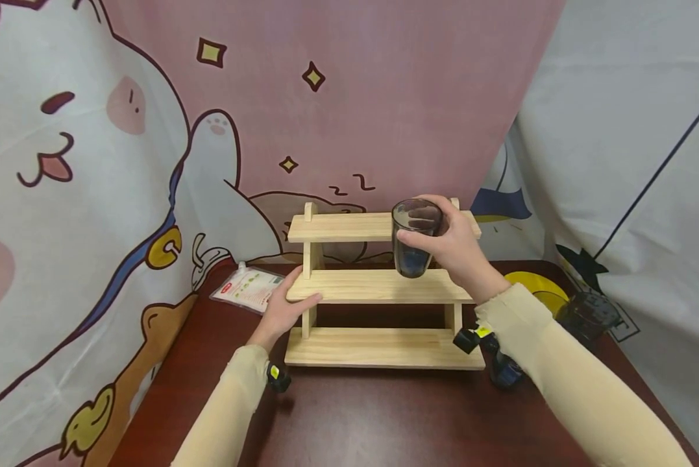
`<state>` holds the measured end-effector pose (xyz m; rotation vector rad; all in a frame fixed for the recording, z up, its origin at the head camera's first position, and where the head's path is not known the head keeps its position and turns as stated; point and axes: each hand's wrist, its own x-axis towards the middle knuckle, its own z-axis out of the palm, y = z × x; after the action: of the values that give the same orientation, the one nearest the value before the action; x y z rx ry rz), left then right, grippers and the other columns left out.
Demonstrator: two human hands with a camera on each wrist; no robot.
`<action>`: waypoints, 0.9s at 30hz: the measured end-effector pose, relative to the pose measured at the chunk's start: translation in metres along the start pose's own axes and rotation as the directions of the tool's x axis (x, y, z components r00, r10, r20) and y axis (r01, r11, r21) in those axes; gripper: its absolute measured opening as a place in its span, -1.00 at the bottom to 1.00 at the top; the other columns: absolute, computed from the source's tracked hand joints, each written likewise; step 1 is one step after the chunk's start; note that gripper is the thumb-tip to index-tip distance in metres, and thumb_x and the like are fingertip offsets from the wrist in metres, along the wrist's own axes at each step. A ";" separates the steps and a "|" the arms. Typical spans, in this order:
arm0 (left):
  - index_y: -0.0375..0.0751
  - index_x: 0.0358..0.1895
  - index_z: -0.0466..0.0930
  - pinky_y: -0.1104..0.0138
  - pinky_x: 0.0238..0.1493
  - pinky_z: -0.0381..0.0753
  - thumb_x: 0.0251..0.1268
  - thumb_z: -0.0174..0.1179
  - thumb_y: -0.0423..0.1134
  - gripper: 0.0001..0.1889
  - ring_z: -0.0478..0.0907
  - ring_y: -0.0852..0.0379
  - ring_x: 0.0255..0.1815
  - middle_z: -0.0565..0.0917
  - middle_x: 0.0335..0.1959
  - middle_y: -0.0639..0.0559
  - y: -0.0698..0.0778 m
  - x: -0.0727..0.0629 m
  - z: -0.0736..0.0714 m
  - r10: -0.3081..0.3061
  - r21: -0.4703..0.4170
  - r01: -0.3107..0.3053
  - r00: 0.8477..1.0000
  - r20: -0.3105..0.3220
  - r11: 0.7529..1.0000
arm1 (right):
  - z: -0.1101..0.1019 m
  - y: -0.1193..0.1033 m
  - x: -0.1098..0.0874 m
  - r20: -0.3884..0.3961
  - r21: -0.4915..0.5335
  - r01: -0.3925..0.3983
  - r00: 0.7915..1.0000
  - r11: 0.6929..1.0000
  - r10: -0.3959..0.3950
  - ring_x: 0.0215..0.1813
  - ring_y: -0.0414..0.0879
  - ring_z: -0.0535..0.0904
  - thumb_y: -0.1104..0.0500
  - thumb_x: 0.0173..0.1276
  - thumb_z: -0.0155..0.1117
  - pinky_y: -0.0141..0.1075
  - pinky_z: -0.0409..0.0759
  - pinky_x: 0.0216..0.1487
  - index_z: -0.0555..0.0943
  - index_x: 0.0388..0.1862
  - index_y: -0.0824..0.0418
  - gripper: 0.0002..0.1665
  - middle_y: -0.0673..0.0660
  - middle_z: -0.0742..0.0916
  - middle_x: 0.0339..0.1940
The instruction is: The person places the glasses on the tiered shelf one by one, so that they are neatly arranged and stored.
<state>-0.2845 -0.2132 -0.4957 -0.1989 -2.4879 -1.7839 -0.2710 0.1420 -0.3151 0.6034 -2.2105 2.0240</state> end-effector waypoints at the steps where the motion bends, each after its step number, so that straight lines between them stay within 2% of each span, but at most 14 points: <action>1: 0.13 0.68 0.18 -0.06 0.61 0.17 0.26 0.54 0.05 -0.02 0.15 -0.06 0.66 0.28 0.64 0.01 0.000 0.000 0.000 0.004 0.001 -0.004 1.000 -0.001 1.000 | 0.002 -0.001 0.003 0.001 -0.001 0.000 1.000 1.000 0.000 0.24 0.04 0.61 0.20 0.39 0.50 -0.29 0.70 0.12 0.41 0.47 0.09 -0.27 0.20 0.57 0.30; 5: 0.04 0.68 0.17 -0.06 0.63 0.15 0.24 0.54 0.08 0.00 0.13 -0.06 0.66 0.28 0.64 0.00 0.000 -0.002 0.000 0.011 0.013 -0.011 1.000 -0.010 1.000 | 0.010 -0.002 0.018 -0.022 -0.007 -0.002 1.000 1.000 0.002 0.23 0.01 0.61 0.14 0.36 0.55 -0.23 0.68 0.15 0.43 0.48 0.07 -0.24 0.18 0.58 0.30; 9: 0.09 0.69 0.17 -0.06 0.64 0.12 0.25 0.53 0.07 -0.01 0.10 -0.05 0.68 0.26 0.65 0.00 0.001 -0.002 0.000 0.006 0.005 -0.006 1.000 -0.008 1.000 | 0.018 -0.004 0.032 -0.047 -0.015 -0.014 0.999 1.000 0.013 0.23 -0.04 0.59 0.10 0.33 0.59 -0.25 0.66 0.12 0.44 0.48 0.06 -0.21 0.15 0.59 0.31; 14: 0.12 0.66 0.21 -0.05 0.60 0.19 0.25 0.54 0.03 -0.04 0.19 -0.06 0.63 0.32 0.61 -0.02 0.001 -0.001 0.000 0.015 -0.023 -0.015 1.000 -0.006 1.000 | 0.027 -0.005 0.045 -0.063 -0.040 -0.015 0.998 0.999 0.012 0.20 -0.04 0.63 0.01 0.25 0.65 -0.23 0.69 0.06 0.49 0.44 0.03 -0.18 0.11 0.63 0.26; 19: 0.09 0.66 0.22 -0.06 0.58 0.23 0.23 0.55 0.04 -0.03 0.24 -0.07 0.60 0.36 0.59 -0.02 0.001 -0.001 0.000 0.021 -0.024 -0.021 1.000 -0.007 0.999 | 0.035 -0.004 0.055 -0.087 -0.106 -0.014 0.996 0.994 0.005 0.18 -0.06 0.64 -0.10 0.16 0.70 -0.17 0.69 0.09 0.51 0.40 0.00 -0.13 0.05 0.64 0.24; 24: 0.08 0.66 0.22 -0.06 0.58 0.22 0.22 0.55 0.05 -0.03 0.24 -0.07 0.60 0.37 0.58 -0.02 0.002 0.000 0.001 0.016 -0.020 -0.017 1.000 -0.006 1.000 | 0.040 0.002 0.063 -0.110 -0.119 -0.007 0.994 0.993 -0.006 0.18 -0.04 0.63 -0.08 0.17 0.70 -0.13 0.66 0.13 0.50 0.42 0.07 -0.11 0.08 0.64 0.25; 27: 0.09 0.65 0.23 -0.05 0.57 0.24 0.22 0.56 0.04 -0.04 0.26 -0.08 0.59 0.38 0.57 -0.03 0.002 -0.001 0.001 0.010 -0.027 -0.010 1.000 -0.009 1.000 | 0.043 0.003 0.066 -0.137 -0.138 -0.030 0.991 0.990 0.011 0.22 -0.03 0.61 -0.13 0.17 0.69 -0.10 0.64 0.18 0.45 0.47 0.07 -0.04 0.10 0.62 0.28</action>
<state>-0.2837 -0.2114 -0.4943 -0.2045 -2.4529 -1.8117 -0.3244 0.0848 -0.3020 0.4170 -2.2617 1.8398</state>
